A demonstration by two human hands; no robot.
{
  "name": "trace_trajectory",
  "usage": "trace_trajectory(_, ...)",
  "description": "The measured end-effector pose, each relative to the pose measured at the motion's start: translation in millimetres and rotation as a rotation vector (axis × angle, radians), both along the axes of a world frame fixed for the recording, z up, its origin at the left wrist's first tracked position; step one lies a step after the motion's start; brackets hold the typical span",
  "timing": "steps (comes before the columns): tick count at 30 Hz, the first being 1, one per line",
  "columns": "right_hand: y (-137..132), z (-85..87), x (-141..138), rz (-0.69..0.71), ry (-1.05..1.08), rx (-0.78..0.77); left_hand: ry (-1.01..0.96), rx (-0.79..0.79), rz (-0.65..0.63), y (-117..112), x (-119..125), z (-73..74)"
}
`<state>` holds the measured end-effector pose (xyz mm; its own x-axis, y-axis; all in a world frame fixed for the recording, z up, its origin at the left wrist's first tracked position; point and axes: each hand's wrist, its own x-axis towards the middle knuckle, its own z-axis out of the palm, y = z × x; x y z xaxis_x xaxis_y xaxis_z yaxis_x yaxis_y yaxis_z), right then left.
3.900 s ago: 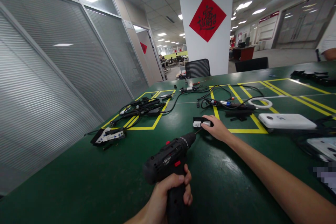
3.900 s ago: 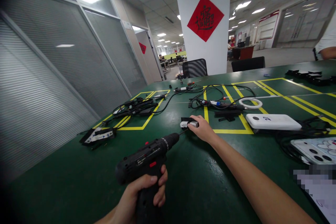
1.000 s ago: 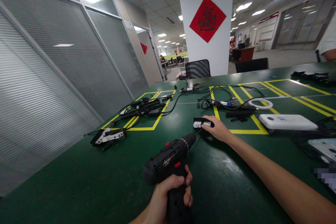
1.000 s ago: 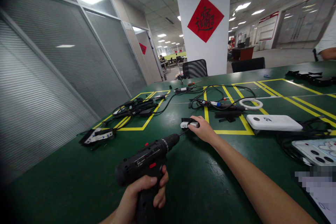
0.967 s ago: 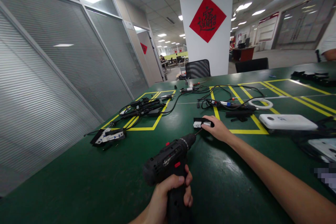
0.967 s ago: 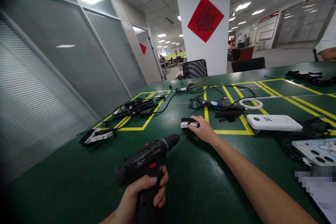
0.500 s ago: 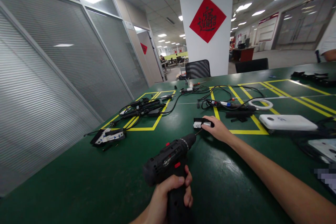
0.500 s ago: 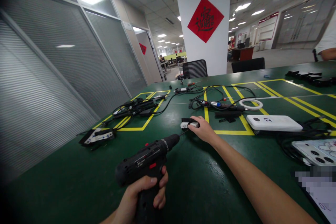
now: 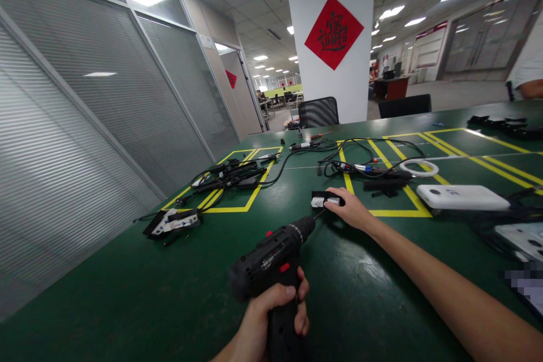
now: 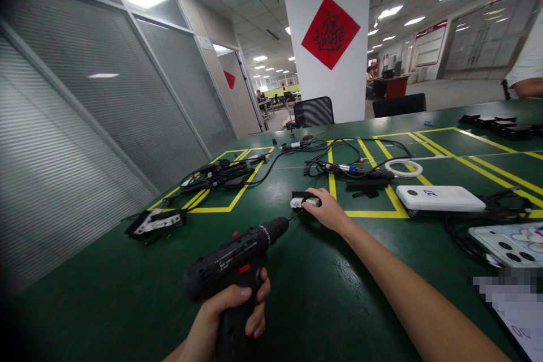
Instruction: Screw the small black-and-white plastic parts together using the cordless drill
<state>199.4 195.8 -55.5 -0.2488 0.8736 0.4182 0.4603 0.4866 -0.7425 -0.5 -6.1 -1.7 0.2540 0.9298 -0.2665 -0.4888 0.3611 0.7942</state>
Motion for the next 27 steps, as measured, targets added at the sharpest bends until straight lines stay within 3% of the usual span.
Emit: trace_trajectory(27, 0.1, -1.2, -1.3, -0.005, -0.017, 0.038, -0.021, -0.027, 0.019, 6.0, -9.3, -2.9)
